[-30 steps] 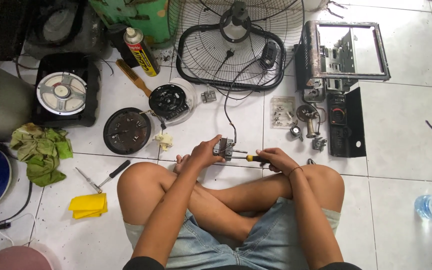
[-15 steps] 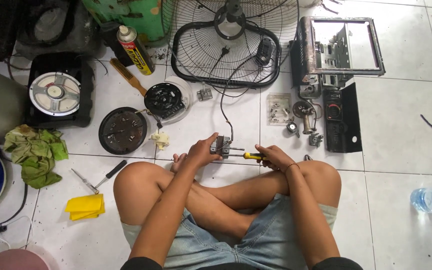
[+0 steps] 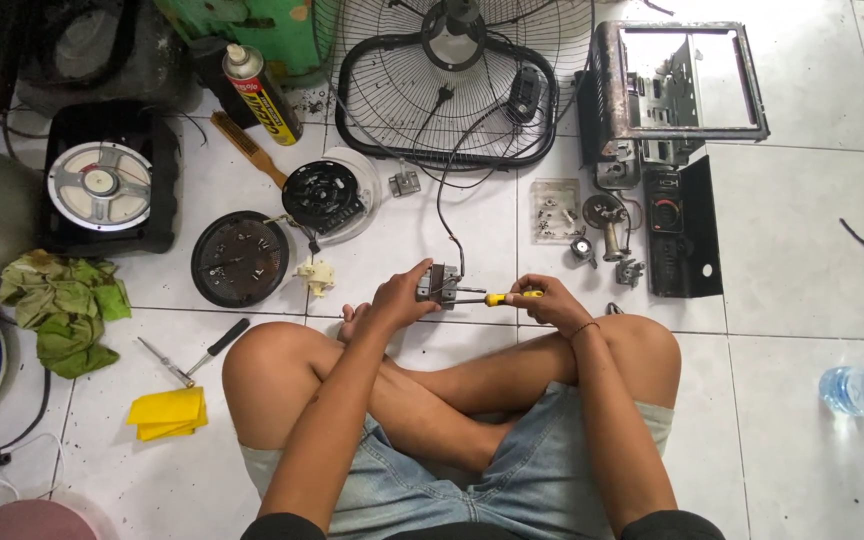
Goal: Disassembling a stator assembly from a small electric motor using a manual screwdriver while sitting on the floor.
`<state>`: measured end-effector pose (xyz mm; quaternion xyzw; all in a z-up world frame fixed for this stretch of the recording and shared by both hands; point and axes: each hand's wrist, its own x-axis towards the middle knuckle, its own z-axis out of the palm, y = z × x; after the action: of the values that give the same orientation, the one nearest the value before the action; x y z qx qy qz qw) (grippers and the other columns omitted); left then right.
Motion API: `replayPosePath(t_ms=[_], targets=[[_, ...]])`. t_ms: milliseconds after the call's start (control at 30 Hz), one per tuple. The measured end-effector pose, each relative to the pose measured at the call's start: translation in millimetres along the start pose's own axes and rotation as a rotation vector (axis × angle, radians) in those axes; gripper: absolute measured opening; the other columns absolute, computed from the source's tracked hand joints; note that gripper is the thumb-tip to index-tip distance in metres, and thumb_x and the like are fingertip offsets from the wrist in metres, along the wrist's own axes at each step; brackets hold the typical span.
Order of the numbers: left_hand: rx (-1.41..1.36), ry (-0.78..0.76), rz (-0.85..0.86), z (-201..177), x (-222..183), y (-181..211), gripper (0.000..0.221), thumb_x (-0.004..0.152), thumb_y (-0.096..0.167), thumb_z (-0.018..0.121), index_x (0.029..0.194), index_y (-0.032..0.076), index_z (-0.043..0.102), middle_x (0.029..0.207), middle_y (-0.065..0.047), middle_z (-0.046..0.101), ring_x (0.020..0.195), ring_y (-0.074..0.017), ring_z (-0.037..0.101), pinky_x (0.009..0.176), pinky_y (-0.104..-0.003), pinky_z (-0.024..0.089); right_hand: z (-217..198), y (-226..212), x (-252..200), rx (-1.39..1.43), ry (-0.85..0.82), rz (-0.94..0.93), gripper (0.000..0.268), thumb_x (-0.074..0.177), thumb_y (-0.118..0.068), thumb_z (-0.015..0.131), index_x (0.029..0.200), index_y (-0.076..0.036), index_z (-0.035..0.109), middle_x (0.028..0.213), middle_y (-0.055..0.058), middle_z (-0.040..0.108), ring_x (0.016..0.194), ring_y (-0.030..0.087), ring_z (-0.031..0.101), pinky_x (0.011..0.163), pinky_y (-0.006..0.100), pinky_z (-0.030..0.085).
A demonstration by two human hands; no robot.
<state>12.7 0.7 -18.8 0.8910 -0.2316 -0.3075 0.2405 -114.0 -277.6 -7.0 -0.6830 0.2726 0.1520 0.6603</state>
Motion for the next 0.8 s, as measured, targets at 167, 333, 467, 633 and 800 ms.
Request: replayPosePath(t_ms=[167,333,467,633,800], targets=[[0.011,0.009,-0.018,6,4,-5,0.089,0.083,0.032,0.081,0.159,0.024,0.035,0.144,-0.014,0.063,0.135,-0.0354,0.057,0.110,-0.054,0.045,-5,10,10,-0.042,-0.028,0.130,0.040,0.094,-0.033,0.073,0.090,0.008,0.072,0.063,0.019,0.061,0.038,0.013,0.043,0.034,0.024,0.028],[0.028,0.019,-0.022,12,7,-10,0.088,0.084,0.036,0.080,0.159,0.024,0.035,0.141,-0.015,0.064,0.134,-0.0346,0.058,0.109,-0.054,0.046,-2,9,7,-0.025,-0.004,-0.040,0.027,0.077,-0.007,0.087,0.097,0.005,0.072,0.070,0.014,0.058,0.050,0.015,0.052,0.039,0.023,0.036],[0.034,0.025,-0.015,14,9,-10,0.088,0.084,0.035,0.080,0.158,0.023,0.035,0.140,-0.015,0.064,0.133,-0.0344,0.059,0.108,-0.054,0.046,-5,11,8,-0.028,0.018,0.102,0.040,0.093,-0.035,0.073,0.090,0.004,0.071,0.062,0.019,0.061,0.039,0.016,0.046,0.033,0.025,0.030],[0.012,0.046,0.003,14,10,-12,0.088,0.083,0.035,0.080,0.158,0.020,0.036,0.139,-0.017,0.065,0.131,-0.0363,0.060,0.106,-0.056,0.047,-5,15,16,-0.145,-0.002,0.119,0.046,0.094,-0.038,0.072,0.083,0.007,0.071,0.056,0.018,0.060,0.037,0.013,0.046,0.033,0.022,0.030],[0.019,0.032,0.021,14,9,-9,0.088,0.084,0.034,0.080,0.158,0.018,0.035,0.138,-0.019,0.065,0.131,-0.0365,0.060,0.106,-0.056,0.047,1,4,5,0.041,0.084,0.033,0.025,0.093,-0.025,0.076,0.095,0.000,0.071,0.065,0.011,0.051,0.047,0.013,0.048,0.037,0.020,0.033]])
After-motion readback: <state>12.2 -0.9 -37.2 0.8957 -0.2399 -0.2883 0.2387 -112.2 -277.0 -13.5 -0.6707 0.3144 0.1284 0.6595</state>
